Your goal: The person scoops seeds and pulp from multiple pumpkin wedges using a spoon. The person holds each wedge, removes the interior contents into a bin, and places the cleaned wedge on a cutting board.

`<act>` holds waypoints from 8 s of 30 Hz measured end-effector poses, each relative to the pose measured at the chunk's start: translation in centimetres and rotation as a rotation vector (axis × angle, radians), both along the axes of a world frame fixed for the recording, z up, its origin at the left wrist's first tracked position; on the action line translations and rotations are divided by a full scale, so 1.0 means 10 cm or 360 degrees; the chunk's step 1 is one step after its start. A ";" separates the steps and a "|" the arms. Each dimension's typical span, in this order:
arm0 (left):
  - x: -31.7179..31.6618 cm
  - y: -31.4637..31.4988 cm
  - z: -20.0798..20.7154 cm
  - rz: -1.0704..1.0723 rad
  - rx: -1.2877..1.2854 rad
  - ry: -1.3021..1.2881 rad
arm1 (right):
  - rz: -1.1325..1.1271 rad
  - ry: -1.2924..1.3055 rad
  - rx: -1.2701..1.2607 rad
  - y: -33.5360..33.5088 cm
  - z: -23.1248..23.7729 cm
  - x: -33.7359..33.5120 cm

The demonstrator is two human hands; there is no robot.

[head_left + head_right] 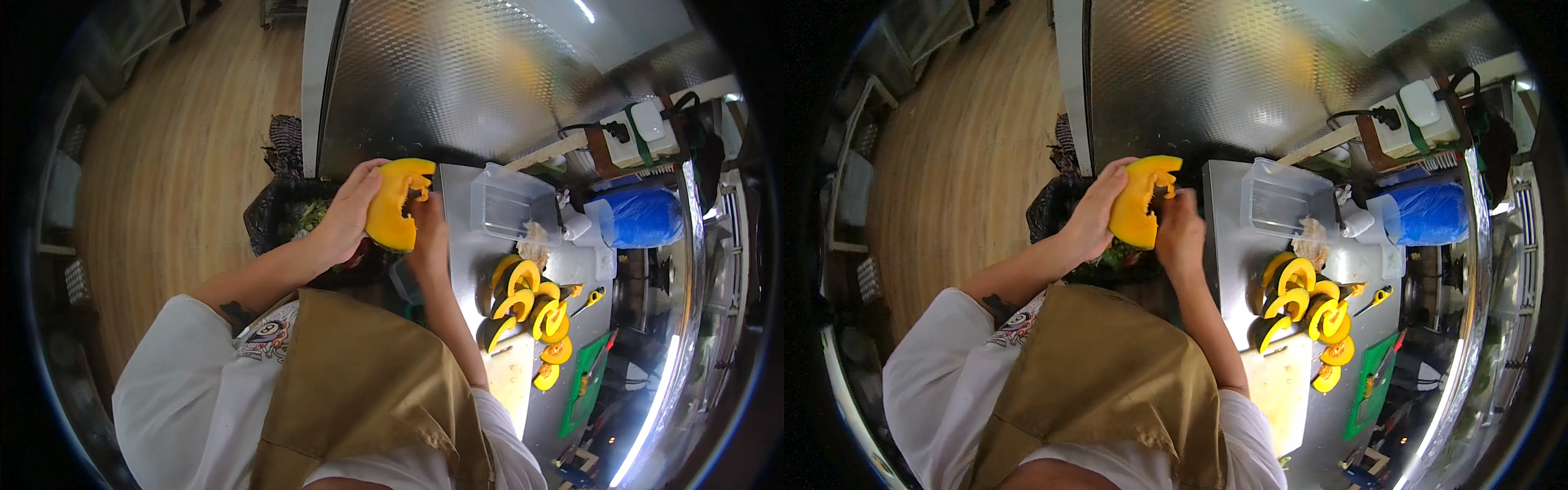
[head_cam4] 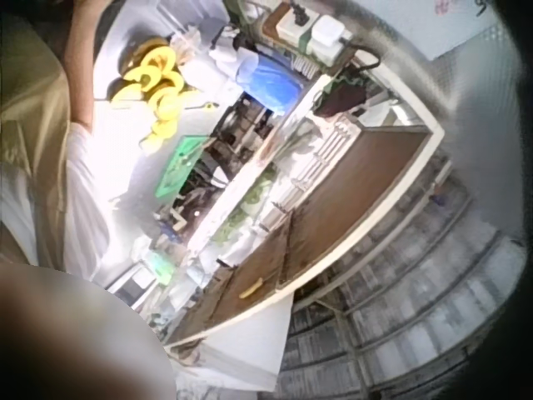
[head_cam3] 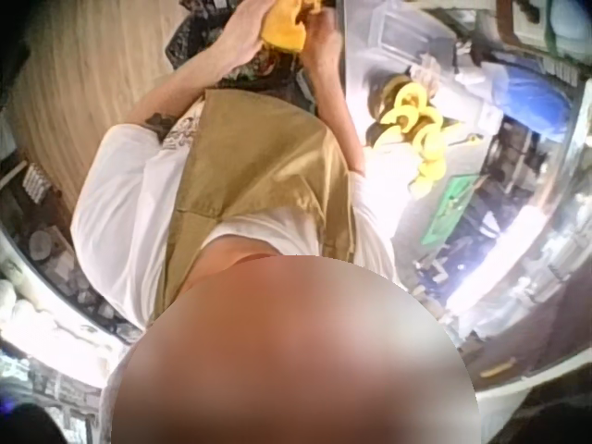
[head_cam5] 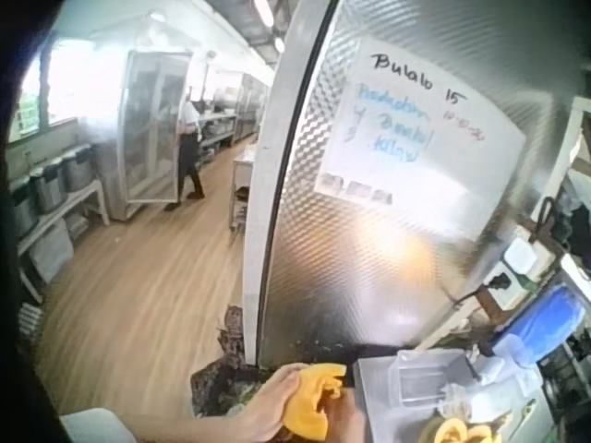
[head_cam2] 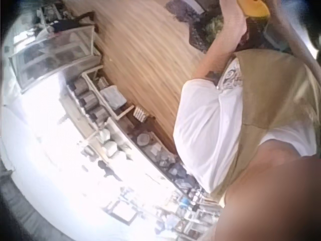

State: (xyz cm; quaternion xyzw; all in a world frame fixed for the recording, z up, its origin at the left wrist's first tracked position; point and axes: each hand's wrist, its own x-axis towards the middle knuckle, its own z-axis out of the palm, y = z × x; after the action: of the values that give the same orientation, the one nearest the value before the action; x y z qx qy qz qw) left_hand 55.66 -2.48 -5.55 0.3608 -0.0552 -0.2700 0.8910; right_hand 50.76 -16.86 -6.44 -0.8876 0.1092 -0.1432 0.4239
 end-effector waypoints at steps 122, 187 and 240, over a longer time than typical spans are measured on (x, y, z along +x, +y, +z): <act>0.67 1.40 -1.87 0.0759 0.1578 -0.0022 | 0.0055 0.0722 -0.0170 0.09 -1.12 0.34; 0.09 1.95 -0.77 0.0392 0.0863 0.0439 | -0.0366 0.2218 0.0255 -0.53 -1.79 -4.21; -0.23 0.44 -0.36 -0.0393 -0.0020 0.0712 | 0.0013 0.0020 -0.0694 -0.39 0.36 -1.00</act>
State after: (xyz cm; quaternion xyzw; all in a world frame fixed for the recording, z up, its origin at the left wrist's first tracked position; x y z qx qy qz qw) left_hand 53.34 1.90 -9.11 0.2771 0.0979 -0.4496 0.8435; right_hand 40.75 -20.79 -2.83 -0.9596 0.0748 -0.1561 0.2216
